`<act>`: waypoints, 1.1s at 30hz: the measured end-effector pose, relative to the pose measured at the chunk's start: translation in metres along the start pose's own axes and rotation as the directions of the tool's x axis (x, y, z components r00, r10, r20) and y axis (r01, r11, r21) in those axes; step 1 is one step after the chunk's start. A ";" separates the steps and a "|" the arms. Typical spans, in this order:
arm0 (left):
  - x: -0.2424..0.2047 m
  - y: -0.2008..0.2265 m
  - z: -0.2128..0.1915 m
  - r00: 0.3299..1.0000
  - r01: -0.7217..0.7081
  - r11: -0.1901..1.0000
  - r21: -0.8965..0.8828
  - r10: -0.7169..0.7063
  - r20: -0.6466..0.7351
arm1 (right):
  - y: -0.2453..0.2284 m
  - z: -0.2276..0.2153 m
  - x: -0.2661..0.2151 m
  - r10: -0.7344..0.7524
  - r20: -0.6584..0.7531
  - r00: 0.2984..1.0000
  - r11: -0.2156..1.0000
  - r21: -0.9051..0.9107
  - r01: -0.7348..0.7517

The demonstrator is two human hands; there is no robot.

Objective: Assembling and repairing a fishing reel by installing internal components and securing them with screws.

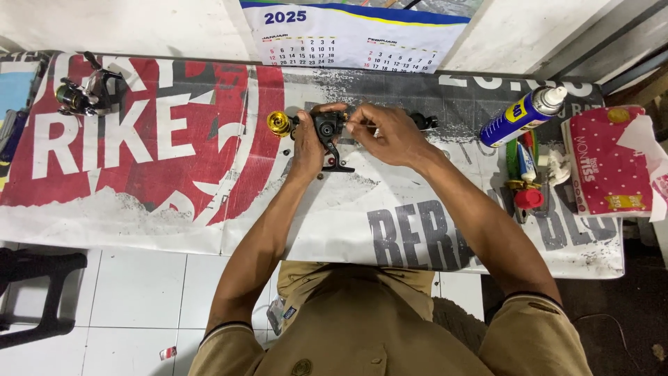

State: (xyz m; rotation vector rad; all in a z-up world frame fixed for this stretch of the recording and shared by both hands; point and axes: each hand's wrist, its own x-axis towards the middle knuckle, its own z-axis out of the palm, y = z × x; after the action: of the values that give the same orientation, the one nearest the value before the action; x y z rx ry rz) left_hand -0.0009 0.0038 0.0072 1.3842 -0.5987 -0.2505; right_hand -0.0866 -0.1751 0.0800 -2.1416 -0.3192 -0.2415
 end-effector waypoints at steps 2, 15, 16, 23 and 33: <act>0.000 0.018 0.006 1.000 -0.018 0.999 -0.032 0.018 0.005 | 0.007 -0.001 0.001 0.029 -0.003 1.000 0.999 -0.019 -0.029; -0.002 0.011 0.007 0.999 0.052 0.997 -0.063 -0.053 -0.013 | -0.011 -0.010 0.000 0.046 -0.004 0.999 0.999 -0.020 -0.046; -0.002 0.010 0.006 0.999 0.051 0.997 -0.063 -0.051 -0.010 | -0.009 -0.009 -0.001 0.046 -0.006 0.999 0.999 -0.021 -0.046; 0.001 0.016 0.006 1.000 -0.018 0.998 -0.058 0.017 -0.015 | 0.012 0.000 0.001 0.003 -0.044 0.999 0.999 0.032 -0.002; 0.002 0.011 0.009 0.999 -0.004 1.000 -0.005 0.004 -0.053 | 0.025 0.003 0.004 0.013 -0.079 0.997 0.998 0.058 -0.008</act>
State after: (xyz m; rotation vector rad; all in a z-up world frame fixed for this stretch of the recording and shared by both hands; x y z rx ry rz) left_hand -0.0057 -0.0026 0.0189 1.3806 -0.5568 -0.2114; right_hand -0.0749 -0.1852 0.0602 -2.0700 -0.2658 -0.3071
